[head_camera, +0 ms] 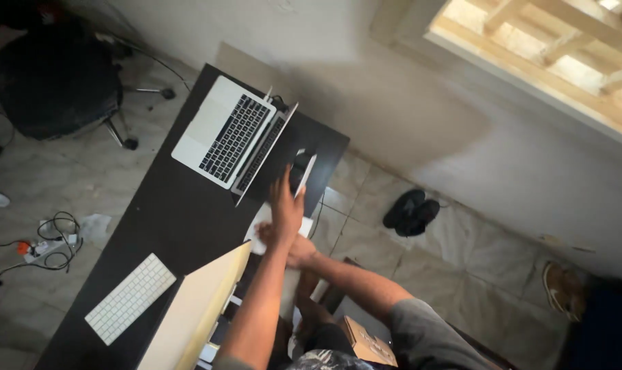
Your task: Clean the desk using a paper towel.
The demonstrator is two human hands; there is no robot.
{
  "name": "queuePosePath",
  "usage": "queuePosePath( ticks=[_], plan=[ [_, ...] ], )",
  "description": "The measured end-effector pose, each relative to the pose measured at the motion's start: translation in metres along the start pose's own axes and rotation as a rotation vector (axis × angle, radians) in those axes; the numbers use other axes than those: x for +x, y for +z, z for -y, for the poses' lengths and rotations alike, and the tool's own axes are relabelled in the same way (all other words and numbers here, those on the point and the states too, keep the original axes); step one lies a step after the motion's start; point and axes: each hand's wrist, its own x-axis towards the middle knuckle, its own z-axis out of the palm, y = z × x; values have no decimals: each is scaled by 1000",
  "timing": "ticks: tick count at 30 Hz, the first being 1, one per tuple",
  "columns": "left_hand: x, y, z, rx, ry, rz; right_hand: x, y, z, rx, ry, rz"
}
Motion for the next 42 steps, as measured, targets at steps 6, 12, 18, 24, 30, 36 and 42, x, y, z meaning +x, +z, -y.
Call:
queuePosePath(
  ticks=[6, 12, 18, 24, 30, 36, 42],
  plan=[
    [-53, -44, -11, -18, -35, -26, 68, -94, -140, -70, 453, 5],
    [-73, -49, -9, 16, -68, -51, 89, -106, -149, -450, 469, -163],
    [-84, -50, -24, 39, -47, -94, 55, -31, -37, -184, 67, 38],
    [-106, -47, -39, 27, -120, -89, 85, -45, -93, -225, 117, 58],
    [-113, -33, -26, 46, -95, -53, 134, -121, -185, -354, 334, -13],
    [-103, -27, -1, -47, -179, -118, 87, -78, -152, -362, 353, -117],
    [-80, -27, 20, 112, -171, -171, 15, -70, -59, -266, 264, 288]
  ],
)
